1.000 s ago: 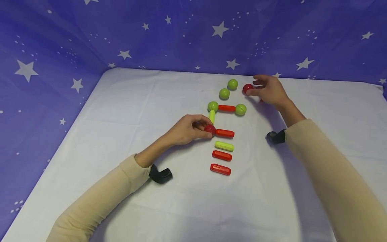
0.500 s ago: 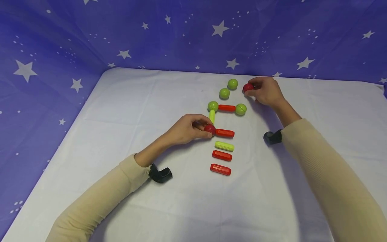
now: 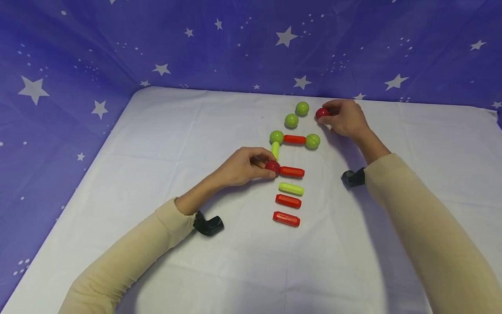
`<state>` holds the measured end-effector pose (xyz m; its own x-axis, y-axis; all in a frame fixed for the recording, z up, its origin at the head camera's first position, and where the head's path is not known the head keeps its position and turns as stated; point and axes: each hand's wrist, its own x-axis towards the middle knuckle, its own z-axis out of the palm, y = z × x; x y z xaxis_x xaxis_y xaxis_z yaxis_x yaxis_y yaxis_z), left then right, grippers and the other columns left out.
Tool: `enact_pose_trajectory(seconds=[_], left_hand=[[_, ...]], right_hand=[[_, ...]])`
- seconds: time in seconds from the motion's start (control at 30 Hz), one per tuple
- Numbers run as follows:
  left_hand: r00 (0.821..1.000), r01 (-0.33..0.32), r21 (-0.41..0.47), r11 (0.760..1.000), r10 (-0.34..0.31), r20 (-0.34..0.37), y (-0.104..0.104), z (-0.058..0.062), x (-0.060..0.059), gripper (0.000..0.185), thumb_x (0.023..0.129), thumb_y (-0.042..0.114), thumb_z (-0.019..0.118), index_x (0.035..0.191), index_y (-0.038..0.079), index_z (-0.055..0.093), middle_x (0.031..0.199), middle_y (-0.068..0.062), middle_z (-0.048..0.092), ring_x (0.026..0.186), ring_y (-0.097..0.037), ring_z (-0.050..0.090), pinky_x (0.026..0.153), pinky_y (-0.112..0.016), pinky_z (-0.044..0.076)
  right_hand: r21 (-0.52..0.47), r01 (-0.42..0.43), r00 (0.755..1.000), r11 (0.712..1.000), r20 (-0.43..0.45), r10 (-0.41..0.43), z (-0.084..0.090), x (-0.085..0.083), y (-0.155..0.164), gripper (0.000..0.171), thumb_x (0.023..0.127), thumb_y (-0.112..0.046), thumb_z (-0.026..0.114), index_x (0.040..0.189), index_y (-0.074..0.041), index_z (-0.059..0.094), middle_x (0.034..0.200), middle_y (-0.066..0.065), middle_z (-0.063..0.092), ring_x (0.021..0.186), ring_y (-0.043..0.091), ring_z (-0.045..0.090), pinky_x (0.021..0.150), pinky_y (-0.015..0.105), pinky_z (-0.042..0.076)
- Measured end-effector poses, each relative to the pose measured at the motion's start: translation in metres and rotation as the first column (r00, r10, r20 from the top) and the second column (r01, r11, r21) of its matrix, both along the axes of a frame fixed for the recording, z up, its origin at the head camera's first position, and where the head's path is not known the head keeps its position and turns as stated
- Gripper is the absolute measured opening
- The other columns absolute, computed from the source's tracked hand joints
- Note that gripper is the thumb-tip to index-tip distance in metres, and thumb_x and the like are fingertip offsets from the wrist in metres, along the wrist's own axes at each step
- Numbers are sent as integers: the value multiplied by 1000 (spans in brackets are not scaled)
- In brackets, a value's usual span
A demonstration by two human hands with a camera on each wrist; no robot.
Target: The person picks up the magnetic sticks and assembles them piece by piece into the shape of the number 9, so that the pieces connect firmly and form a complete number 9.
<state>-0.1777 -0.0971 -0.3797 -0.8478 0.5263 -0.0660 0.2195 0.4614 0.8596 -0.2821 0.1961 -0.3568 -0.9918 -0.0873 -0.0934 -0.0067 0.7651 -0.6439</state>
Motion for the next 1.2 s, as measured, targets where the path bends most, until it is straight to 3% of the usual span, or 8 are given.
enact_pose_trajectory(seconds=[0.2,0.4,0.57,0.73,1.0,1.2], left_hand=[[1000,-2,-9,1000,2,8,1,2,0,33,84,18,81,113,10,70,96,-4,65,89,-19,60,82,-31,48],[1000,-1,-8,1000,1,4,3,1,0,32,84,18,81,113,11,70,97,-3,65,89,-18,61,83,-31,49],[1000,4,-14,1000,-4,-2,2,2,-1,32,84,19,80,113,11,70,99,-4,65,90,-18,61,84,-32,49],[1000,-3,-10,1000,3,2,2,1,-1,32,84,19,80,113,11,70,98,-4,65,89,-19,61,82,-32,49],[1000,1,-3,1000,-1,10,2,0,0,32,84,18,80,113,10,69,96,-4,65,87,-19,61,81,-32,49],[1000,-3,-1,1000,3,8,2,2,0,33,83,17,81,113,10,70,97,-4,65,88,-19,61,81,-32,50]], right_hand=[[1,-1,1000,1000,-22,1,3,2,0,48,93,-17,68,136,2,55,125,23,60,97,35,61,68,22,48],[-52,-36,997,998,-72,32,8,13,3,43,92,-9,66,132,4,57,124,25,60,105,36,61,69,20,49],[-66,-58,992,996,-116,50,10,27,-2,40,91,-8,65,129,4,59,119,24,61,111,36,57,89,40,46],[-76,-86,985,993,-158,73,14,44,-6,39,91,-8,67,127,4,60,115,24,63,110,37,57,94,48,40],[-67,-126,976,990,-187,112,29,76,-2,36,89,-10,71,123,1,63,111,19,66,105,31,60,86,44,40],[-88,-148,979,985,-154,133,35,104,-8,38,88,-12,74,123,-2,63,112,15,66,105,27,59,80,32,47]])
